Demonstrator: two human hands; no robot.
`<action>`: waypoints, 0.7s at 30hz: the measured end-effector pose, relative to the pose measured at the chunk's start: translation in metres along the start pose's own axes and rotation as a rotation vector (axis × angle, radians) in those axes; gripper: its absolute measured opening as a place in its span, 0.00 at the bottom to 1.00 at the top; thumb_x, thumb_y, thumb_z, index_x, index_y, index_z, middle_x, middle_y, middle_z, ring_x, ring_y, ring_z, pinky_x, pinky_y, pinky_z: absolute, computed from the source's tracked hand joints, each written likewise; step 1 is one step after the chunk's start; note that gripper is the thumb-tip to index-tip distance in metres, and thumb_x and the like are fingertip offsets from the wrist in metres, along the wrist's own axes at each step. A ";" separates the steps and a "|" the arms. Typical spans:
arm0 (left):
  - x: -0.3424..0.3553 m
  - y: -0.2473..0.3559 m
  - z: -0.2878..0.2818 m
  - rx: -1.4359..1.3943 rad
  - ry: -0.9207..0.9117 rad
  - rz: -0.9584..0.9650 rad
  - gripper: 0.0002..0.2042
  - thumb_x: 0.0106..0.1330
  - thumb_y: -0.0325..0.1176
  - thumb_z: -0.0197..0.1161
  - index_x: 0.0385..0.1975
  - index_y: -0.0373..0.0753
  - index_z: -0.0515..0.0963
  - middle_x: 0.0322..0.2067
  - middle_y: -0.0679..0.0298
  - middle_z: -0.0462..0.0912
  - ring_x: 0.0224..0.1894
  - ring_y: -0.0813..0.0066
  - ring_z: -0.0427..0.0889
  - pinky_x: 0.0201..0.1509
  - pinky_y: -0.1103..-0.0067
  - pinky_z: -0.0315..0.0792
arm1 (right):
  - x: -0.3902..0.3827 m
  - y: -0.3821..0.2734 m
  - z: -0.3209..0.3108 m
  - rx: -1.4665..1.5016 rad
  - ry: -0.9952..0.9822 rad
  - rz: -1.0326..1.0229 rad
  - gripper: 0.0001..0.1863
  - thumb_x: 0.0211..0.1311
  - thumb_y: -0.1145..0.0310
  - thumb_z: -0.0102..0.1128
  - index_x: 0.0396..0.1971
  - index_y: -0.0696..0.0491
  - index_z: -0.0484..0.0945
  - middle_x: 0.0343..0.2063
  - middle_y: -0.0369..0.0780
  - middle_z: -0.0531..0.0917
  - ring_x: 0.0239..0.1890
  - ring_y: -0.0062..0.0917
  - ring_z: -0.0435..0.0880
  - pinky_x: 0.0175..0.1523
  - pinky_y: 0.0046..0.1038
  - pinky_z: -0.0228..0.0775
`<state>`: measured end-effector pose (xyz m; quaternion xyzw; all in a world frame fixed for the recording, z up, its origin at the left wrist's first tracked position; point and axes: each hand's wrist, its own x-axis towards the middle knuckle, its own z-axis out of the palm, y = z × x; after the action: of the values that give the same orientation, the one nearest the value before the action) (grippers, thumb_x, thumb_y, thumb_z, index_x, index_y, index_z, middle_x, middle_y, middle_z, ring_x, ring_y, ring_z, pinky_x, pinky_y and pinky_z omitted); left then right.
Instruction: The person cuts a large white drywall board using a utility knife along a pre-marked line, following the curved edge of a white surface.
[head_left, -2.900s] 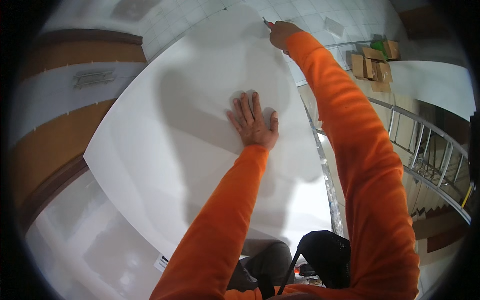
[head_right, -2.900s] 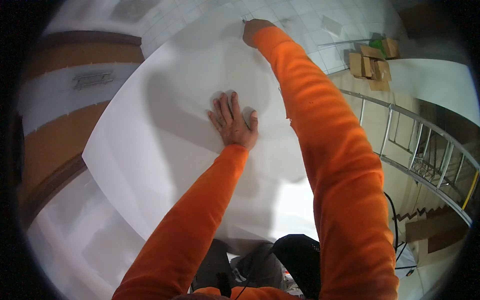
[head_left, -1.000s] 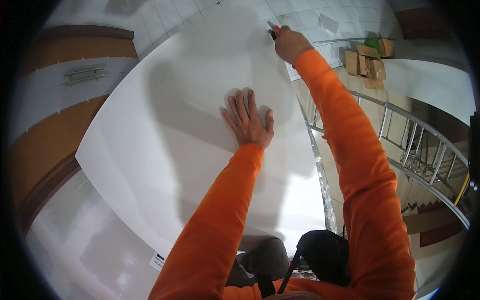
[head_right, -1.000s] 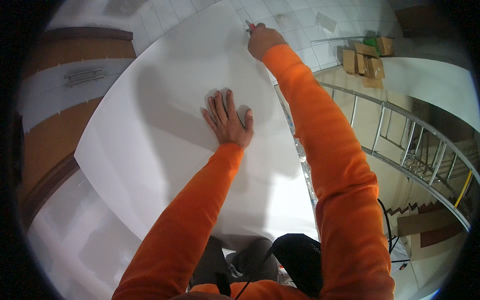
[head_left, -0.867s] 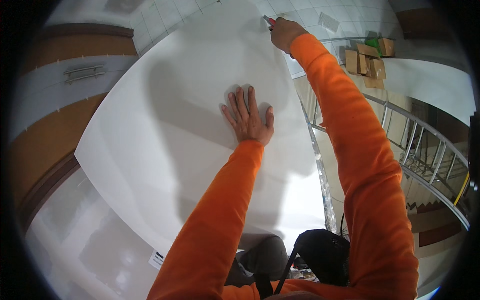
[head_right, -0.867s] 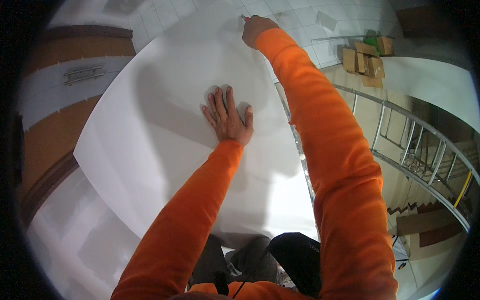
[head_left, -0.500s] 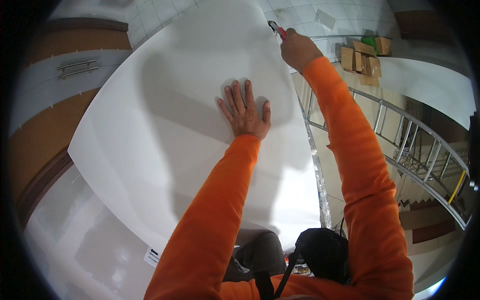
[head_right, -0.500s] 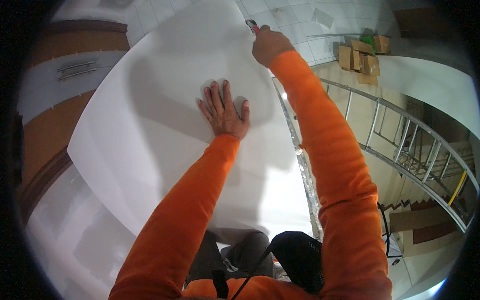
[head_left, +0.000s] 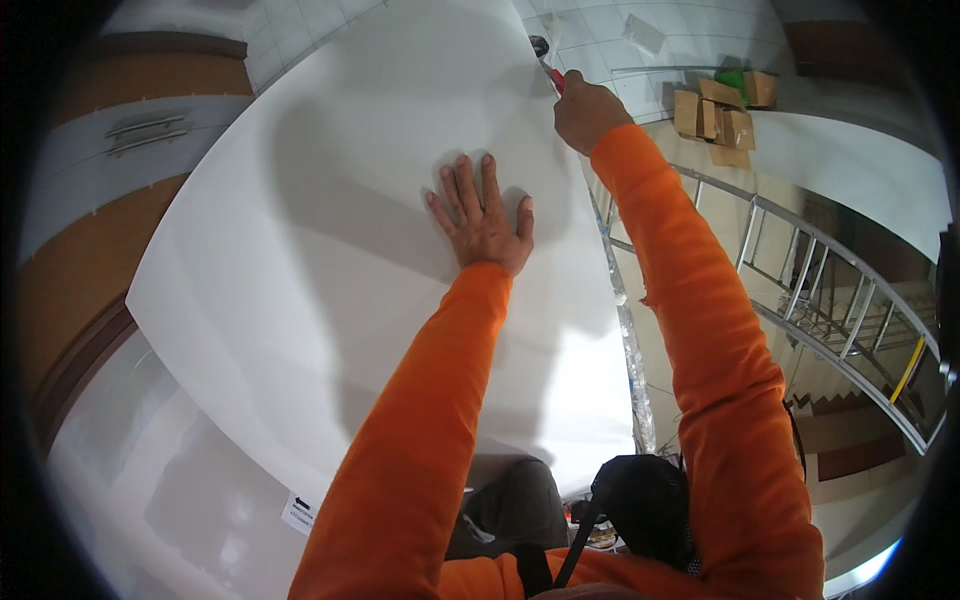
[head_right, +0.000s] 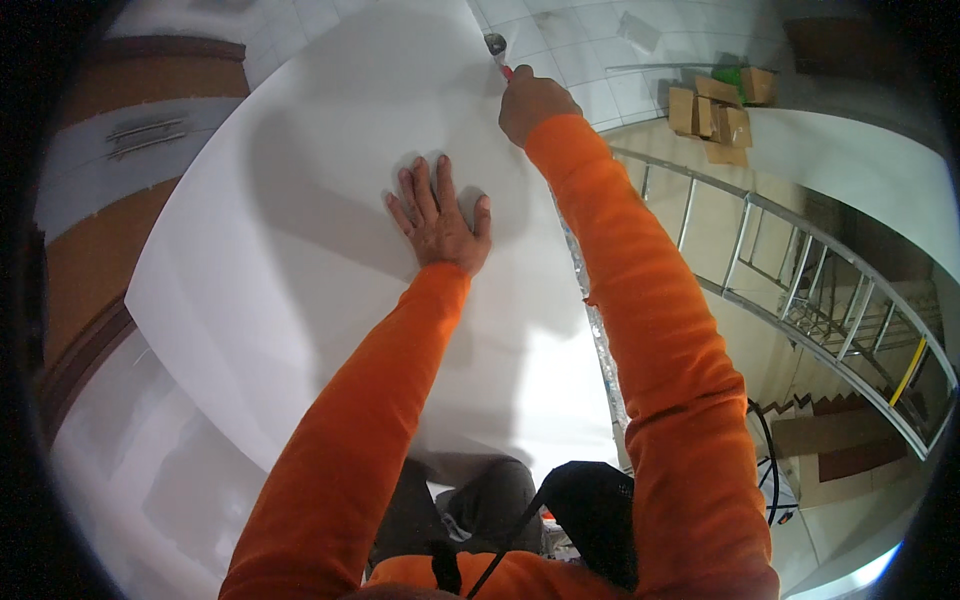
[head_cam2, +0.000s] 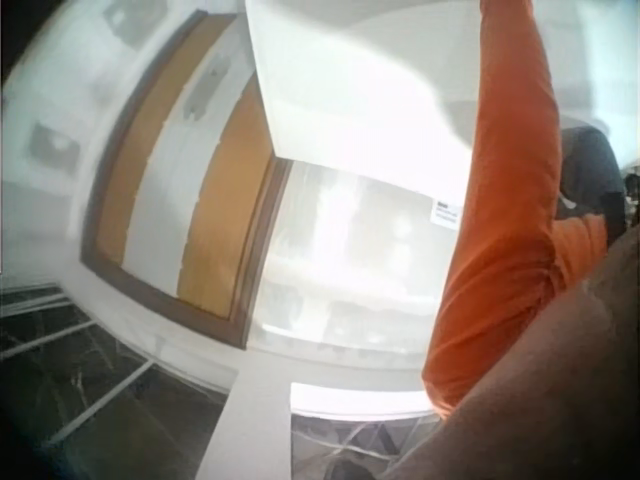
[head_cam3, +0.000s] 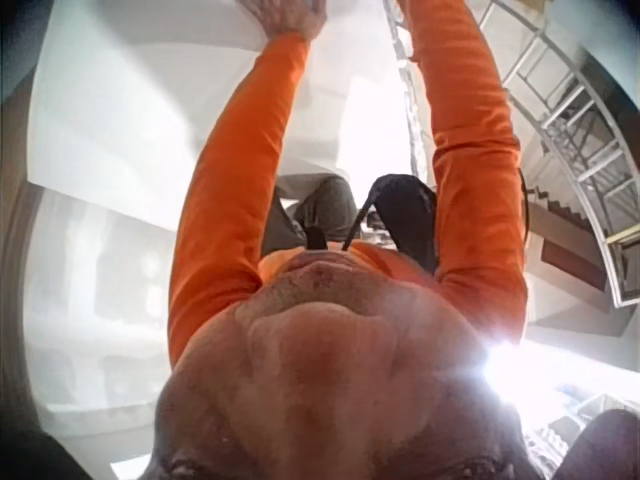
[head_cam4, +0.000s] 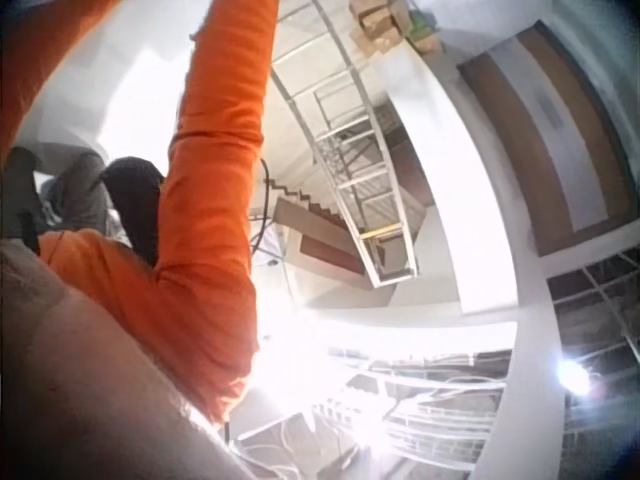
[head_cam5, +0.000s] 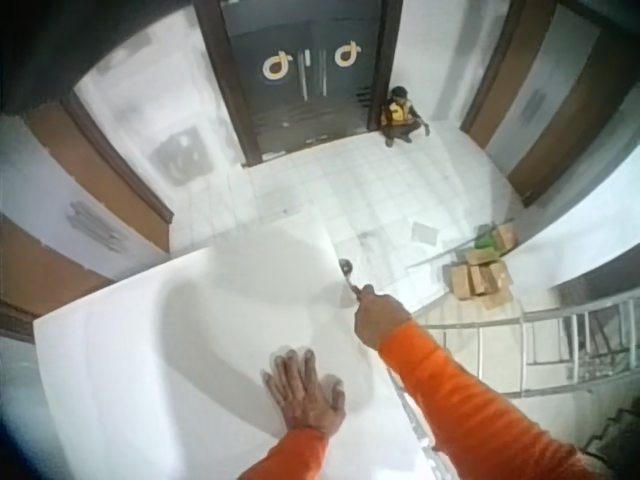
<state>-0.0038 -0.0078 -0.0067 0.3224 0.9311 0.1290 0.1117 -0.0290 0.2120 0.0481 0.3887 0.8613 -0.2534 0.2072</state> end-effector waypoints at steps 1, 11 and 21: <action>0.000 0.002 0.000 -0.008 -0.002 0.000 0.38 0.68 0.53 0.56 0.74 0.45 0.50 0.74 0.53 0.44 0.77 0.49 0.38 0.76 0.47 0.29 | 0.000 0.001 -0.001 -0.010 0.013 -0.006 0.17 0.68 0.66 0.45 0.50 0.63 0.69 0.40 0.57 0.84 0.47 0.54 0.83 0.53 0.47 0.76; 0.001 0.006 -0.004 -0.057 -0.074 -0.025 0.37 0.70 0.54 0.52 0.75 0.46 0.49 0.76 0.55 0.41 0.78 0.51 0.33 0.77 0.48 0.24 | 0.013 0.007 0.000 0.022 -0.004 -0.023 0.17 0.68 0.66 0.46 0.48 0.64 0.71 0.38 0.58 0.84 0.45 0.52 0.85 0.52 0.46 0.76; -0.001 0.004 -0.001 -0.013 -0.032 -0.014 0.37 0.68 0.52 0.55 0.74 0.45 0.51 0.74 0.53 0.45 0.78 0.49 0.37 0.77 0.47 0.29 | -0.025 0.015 0.018 0.066 0.083 0.003 0.16 0.67 0.66 0.46 0.49 0.61 0.67 0.37 0.60 0.83 0.43 0.57 0.83 0.51 0.51 0.74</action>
<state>-0.0008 -0.0054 -0.0045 0.3169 0.9307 0.1288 0.1296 0.0009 0.1959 0.0440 0.4067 0.8598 -0.2649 0.1589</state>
